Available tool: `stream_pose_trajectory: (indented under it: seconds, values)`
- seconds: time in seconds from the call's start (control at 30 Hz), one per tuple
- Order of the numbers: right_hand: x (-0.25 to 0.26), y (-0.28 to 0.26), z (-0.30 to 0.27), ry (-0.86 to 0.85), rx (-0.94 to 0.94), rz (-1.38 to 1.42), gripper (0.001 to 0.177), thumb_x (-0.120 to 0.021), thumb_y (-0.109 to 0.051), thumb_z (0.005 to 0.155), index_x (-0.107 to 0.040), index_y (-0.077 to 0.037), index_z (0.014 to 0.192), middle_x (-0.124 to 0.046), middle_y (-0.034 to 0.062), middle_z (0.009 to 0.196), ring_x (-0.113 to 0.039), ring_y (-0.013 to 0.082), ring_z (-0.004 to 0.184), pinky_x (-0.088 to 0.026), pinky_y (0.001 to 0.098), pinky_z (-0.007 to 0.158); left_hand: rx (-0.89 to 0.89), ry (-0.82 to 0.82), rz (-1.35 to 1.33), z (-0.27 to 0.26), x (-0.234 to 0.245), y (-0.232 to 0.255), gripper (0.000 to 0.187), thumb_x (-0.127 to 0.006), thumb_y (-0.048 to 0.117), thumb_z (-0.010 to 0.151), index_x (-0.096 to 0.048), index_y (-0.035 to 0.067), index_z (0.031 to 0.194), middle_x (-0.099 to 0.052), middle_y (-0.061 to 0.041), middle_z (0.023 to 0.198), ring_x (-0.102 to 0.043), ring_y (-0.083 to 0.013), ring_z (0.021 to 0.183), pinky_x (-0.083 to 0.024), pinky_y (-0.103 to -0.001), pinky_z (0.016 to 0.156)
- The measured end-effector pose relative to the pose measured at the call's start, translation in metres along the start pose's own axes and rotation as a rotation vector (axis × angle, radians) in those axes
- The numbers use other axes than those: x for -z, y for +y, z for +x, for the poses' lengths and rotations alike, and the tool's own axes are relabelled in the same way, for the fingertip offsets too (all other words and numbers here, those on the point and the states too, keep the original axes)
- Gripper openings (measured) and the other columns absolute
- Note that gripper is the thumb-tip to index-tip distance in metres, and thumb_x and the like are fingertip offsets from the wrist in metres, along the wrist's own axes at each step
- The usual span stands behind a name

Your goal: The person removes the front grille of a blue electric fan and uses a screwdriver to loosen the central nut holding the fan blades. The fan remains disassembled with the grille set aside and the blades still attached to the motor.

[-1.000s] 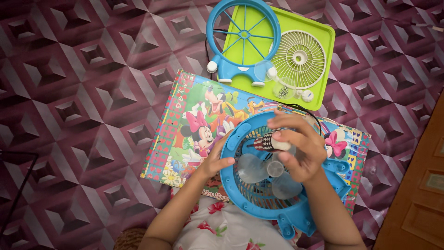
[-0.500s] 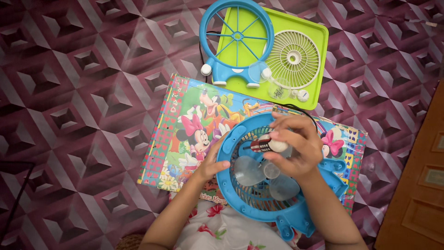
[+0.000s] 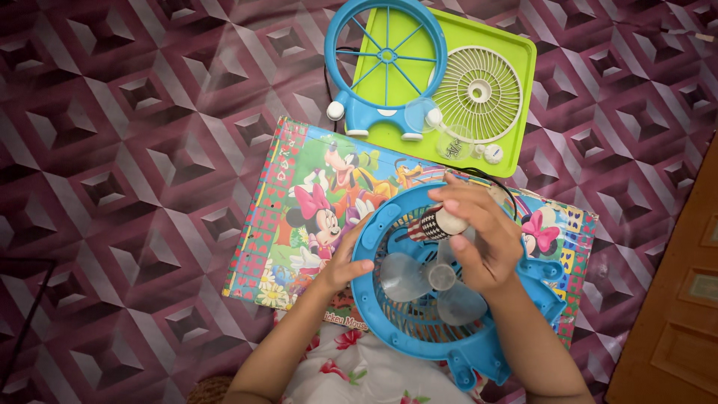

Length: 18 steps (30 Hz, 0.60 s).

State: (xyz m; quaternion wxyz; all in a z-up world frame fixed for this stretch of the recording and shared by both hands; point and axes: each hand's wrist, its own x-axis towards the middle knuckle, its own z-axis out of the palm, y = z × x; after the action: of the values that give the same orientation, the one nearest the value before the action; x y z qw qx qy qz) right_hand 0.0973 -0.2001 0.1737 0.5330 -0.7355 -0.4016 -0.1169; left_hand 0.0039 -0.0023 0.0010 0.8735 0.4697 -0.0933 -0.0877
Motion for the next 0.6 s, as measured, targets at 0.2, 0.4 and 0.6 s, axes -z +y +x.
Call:
stream_pose_trajectory:
  seconds: [0.2,0.4,0.6]
  values:
    - [-0.0004,-0.0015,-0.0012,-0.037,0.068,-0.084,0.044,-0.083,-0.019,0.087,-0.062,-0.003,0.122,-0.065,0.0201,0.117,-0.069,0.029,0.106,-0.059,0.0414,0.095,-0.052,-0.008,0.029,0.001,0.0008,-0.0026,0.107,-0.074,0.053,0.084,-0.031,-0.008,0.161,-0.038,-0.019,0.165,-0.039,-0.0294,0.153,-0.028,-0.043,0.128]
    - [0.0031,-0.002,-0.0034,-0.091,0.034,-0.084,0.045,-0.07,-0.006,0.094,-0.055,0.001,0.135,-0.067,0.0234,0.125,-0.073,0.0319,0.109,-0.062,0.0389,0.094,-0.026,-0.001,0.023,0.0001,0.0012,-0.0032,0.11,-0.075,0.054,0.083,-0.027,-0.007,0.162,-0.038,-0.02,0.165,-0.039,-0.0295,0.152,-0.028,-0.043,0.127]
    - [0.0073,-0.0004,0.003,-0.204,0.073,-0.08,0.061,-0.079,-0.007,0.085,-0.048,-0.004,0.137,-0.066,0.0239,0.125,-0.074,0.0297,0.103,-0.062,0.0376,0.086,-0.034,-0.012,0.022,0.0004,0.0008,-0.0022,0.109,-0.075,0.053,0.085,-0.027,-0.007,0.162,-0.039,-0.019,0.164,-0.039,-0.0288,0.152,-0.029,-0.043,0.127]
